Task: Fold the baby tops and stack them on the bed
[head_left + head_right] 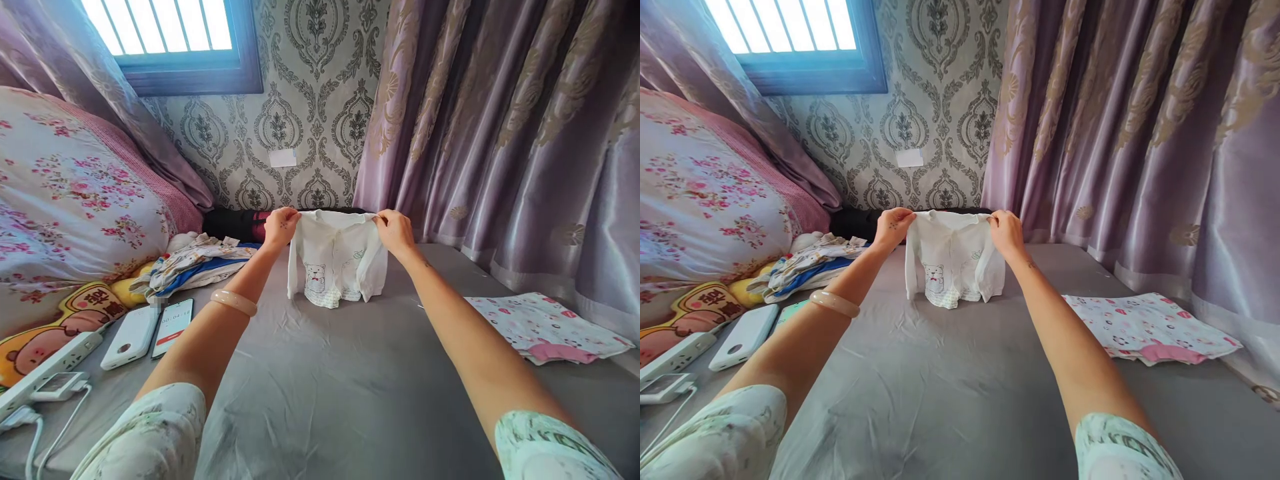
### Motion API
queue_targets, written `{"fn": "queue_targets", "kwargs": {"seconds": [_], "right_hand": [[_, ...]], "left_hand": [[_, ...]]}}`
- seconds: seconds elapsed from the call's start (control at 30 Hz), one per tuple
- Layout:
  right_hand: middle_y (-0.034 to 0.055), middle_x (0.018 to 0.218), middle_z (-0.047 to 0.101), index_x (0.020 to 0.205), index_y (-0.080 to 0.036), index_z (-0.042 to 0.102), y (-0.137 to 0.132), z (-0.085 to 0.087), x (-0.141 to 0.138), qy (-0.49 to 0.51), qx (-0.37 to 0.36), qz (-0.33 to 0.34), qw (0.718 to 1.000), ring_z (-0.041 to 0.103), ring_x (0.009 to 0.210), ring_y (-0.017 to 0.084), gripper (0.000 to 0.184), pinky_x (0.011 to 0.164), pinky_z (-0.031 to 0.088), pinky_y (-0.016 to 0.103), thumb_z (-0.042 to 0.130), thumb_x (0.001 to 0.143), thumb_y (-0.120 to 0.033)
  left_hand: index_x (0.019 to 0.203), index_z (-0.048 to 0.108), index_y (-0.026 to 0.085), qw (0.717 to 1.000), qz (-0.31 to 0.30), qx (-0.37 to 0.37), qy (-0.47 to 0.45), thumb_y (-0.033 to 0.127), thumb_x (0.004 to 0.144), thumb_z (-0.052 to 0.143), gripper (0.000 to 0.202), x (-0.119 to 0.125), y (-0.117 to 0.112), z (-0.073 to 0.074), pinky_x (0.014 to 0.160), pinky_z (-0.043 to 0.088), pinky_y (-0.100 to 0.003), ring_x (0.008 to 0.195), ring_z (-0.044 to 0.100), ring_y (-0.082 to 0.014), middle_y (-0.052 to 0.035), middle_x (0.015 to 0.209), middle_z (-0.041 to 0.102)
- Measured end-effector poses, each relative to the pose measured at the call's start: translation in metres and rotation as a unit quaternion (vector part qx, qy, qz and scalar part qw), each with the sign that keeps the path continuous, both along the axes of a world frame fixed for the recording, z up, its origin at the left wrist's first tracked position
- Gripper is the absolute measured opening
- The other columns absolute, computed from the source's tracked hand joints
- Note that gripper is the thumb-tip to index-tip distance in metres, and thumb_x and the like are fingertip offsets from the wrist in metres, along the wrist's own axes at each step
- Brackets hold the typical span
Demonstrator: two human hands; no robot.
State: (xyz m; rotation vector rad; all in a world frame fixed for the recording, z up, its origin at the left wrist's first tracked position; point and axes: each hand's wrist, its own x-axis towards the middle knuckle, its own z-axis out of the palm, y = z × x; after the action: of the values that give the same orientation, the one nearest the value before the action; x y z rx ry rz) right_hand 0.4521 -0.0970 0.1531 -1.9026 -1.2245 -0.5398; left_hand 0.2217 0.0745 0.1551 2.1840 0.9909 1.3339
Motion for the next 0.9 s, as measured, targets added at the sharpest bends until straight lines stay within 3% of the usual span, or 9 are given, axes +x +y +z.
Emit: {"fn": "queue_targets", "kwargs": {"seconds": [0.17,0.3,0.5,0.67,0.8,0.9], "right_hand": [[0.0097,0.086,0.069,0.084,-0.019,0.07,-0.002,-0.001,-0.002,0.005,0.002,0.01,1.0,0.059,0.078,0.022,0.022,0.074,0.042,0.033,0.051,0.09,-0.029],[0.009,0.085,0.07,0.083,-0.019,0.07,-0.012,0.003,-0.008,0.022,0.002,0.03,0.999,0.059,0.079,0.022,0.025,0.075,0.043,0.033,0.051,0.091,-0.034],[0.0065,0.082,0.071,0.088,-0.019,0.072,-0.038,0.011,-0.014,0.071,-0.014,0.101,0.992,0.06,0.074,0.02,0.03,0.071,0.044,0.033,0.058,0.087,-0.045],[0.0045,0.082,0.071,0.09,-0.019,0.073,-0.071,0.021,-0.026,0.154,-0.032,0.222,0.962,0.062,0.074,0.019,0.043,0.066,0.047,0.032,0.064,0.079,-0.059],[0.0033,0.081,0.071,0.088,-0.023,0.074,-0.104,0.045,-0.045,0.205,-0.074,0.27,0.938,0.065,0.076,0.019,0.04,0.066,0.05,0.032,0.07,0.075,-0.06],[0.0037,0.082,0.072,0.087,-0.025,0.075,-0.119,0.063,-0.051,0.24,-0.121,0.29,0.918,0.066,0.077,0.02,0.037,0.067,0.052,0.033,0.073,0.073,-0.06]], "left_hand": [[0.084,0.071,0.019,0.999,-0.021,-0.014,-0.025,0.033,0.078,0.057,0.02,-0.001,-0.001,-0.005,0.067,0.045,-0.027,0.078,0.062,-0.0192,-0.0042,0.079,0.07],[0.085,0.07,0.018,0.998,-0.044,-0.021,-0.044,0.035,0.077,0.057,0.023,-0.006,-0.004,-0.008,0.066,0.046,-0.026,0.078,0.062,-0.0184,-0.0042,0.08,0.069],[0.083,0.071,0.016,0.984,-0.141,-0.071,-0.089,0.043,0.074,0.064,0.03,-0.035,-0.019,-0.005,0.059,0.046,-0.026,0.065,0.058,-0.0155,-0.0021,0.068,0.064],[0.086,0.073,0.014,0.961,-0.22,-0.137,-0.095,0.05,0.066,0.076,0.041,-0.081,-0.054,0.017,0.061,0.05,-0.027,0.066,0.06,-0.0148,-0.0038,0.074,0.069],[0.087,0.075,0.016,0.959,-0.207,-0.182,-0.063,0.047,0.064,0.079,0.038,-0.117,-0.077,0.049,0.064,0.054,-0.029,0.071,0.065,-0.0172,-0.0042,0.074,0.069],[0.084,0.076,0.018,0.953,-0.196,-0.23,-0.014,0.04,0.069,0.078,0.027,-0.132,-0.079,0.07,0.067,0.056,-0.032,0.076,0.069,-0.02,-0.0047,0.074,0.07]]}}
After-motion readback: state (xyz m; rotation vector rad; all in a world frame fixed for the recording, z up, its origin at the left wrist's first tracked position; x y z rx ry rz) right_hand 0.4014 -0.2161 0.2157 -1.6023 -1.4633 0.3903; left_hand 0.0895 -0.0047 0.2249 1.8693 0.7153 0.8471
